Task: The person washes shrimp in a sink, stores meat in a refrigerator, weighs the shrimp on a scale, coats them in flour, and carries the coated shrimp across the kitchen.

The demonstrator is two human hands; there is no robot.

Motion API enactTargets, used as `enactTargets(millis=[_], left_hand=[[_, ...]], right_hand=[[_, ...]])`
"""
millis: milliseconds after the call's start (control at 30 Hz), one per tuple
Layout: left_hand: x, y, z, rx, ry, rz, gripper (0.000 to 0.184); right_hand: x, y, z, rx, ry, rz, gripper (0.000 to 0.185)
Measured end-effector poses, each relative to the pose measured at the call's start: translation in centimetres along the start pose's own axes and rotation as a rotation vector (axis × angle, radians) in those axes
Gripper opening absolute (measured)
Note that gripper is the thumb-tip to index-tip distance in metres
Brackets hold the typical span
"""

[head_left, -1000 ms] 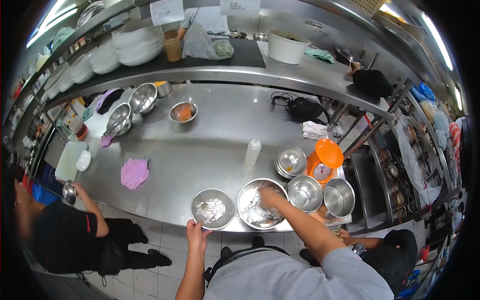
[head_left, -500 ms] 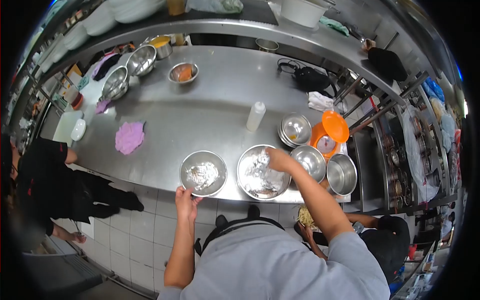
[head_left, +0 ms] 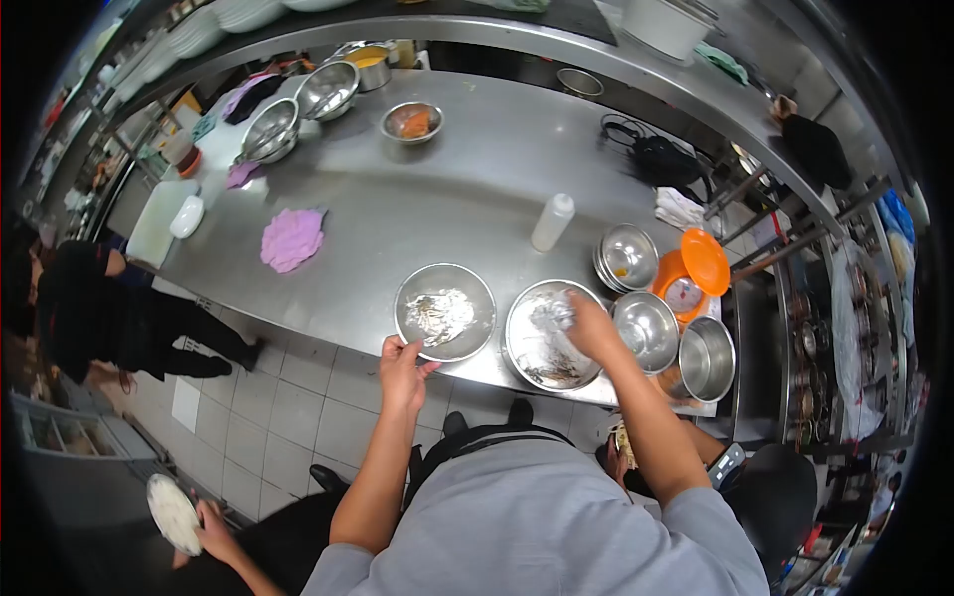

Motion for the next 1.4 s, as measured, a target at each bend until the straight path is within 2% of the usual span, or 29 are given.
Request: enactTargets(millis=[133, 233, 300, 400, 467, 500, 567, 633, 700, 767, 800, 900, 967, 1000, 1233, 1333, 1400], left_hand=[[0.2, 0.4, -0.2, -0.004, 0.010, -0.022, 0.020], [0.7, 0.6, -0.3, -0.009, 0.017, -0.020, 0.020], [1.0, 0.8, -0.2, -0.013, 0.026, -0.023, 0.020], [0.8, 1.0, 0.1, -0.036, 0.022, -0.031, 0.020], [0.4, 0.7, 0.1, -0.059, 0.000, -0.061, 0.018], [-0.1, 0.6, 0.1, -0.060, -0.007, -0.064, 0.018], [-1.7, 1.4, 0.6, -0.028, -0.030, -0.029, 0.017], [-3.1, 2.3, 1.0, -0.040, -0.052, -0.007, 0.017], [-3.8, 2.9, 0.9, -0.026, -0.085, 0.014, 0.018], [-4.1, 3.6, 0.6, -0.042, -0.083, 0.013, 0.017], [-4.4, 3.9, 0.7, -0.052, -0.089, 0.027, 0.017], [-4.3, 4.3, 0.6, -0.059, -0.084, 0.073, 0.017], [-4.1, 4.4, 0.6, -0.042, -0.093, 0.071, 0.017], [-4.0, 4.4, 0.4, -0.047, -0.089, 0.076, 0.018], [-3.1, 4.1, 0.1, -0.036, -0.076, 0.080, 0.018], [-3.5, 4.3, -0.1, -0.029, -0.099, 0.065, 0.018], [-4.2, 4.5, 0.1, -0.021, -0.110, 0.044, 0.018]], right_hand=[[-3.9, 3.4, 0.1, -0.096, -0.087, 0.218, 0.070], [-1.2, 7.7, 1.1, -0.131, -0.056, 0.402, 0.070], [2.1, 10.2, 2.8, -0.103, 0.070, 0.555, 0.072], [5.3, 12.1, 3.9, -0.083, 0.173, 0.530, 0.066], [5.5, 12.8, 4.2, -0.293, 0.007, 0.304, 0.058], [5.1, 12.1, 4.2, -0.295, 0.014, 0.303, 0.058], [0.4, 10.4, 3.1, -0.073, 0.088, 0.553, 0.050], [-0.8, 6.3, 2.7, 0.095, 0.056, 0.617, 0.050], [1.5, -0.1, 3.5, 0.063, 0.010, 0.531, 0.050], [2.8, -3.2, 3.5, -0.141, 0.221, -0.006, 0.053], [3.4, -4.1, 3.2, -0.138, 0.396, -0.081, 0.062], [4.1, -2.2, 1.2, -0.166, 0.383, -0.102, 0.069], [6.0, -1.6, 1.1, -0.301, 0.413, -0.053, 0.075], [7.1, -1.4, 0.8, -0.368, 0.394, -0.102, 0.072], [6.3, 0.1, 1.6, -0.380, 0.442, -0.286, 0.062], [6.7, -1.3, 2.4, -0.317, 0.399, -0.172, 0.060], [7.7, -3.1, 3.0, -0.217, 0.152, -0.170, 0.052]])
Point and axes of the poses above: each hand's wrist, its own z-axis towards the middle knuckle, its own x-axis out of the palm, y = z × x, the point moved 1 cm from there along z, towards the middle knuckle, and after that the axes turned 8 degrees about -y, right-handed, at the moved point
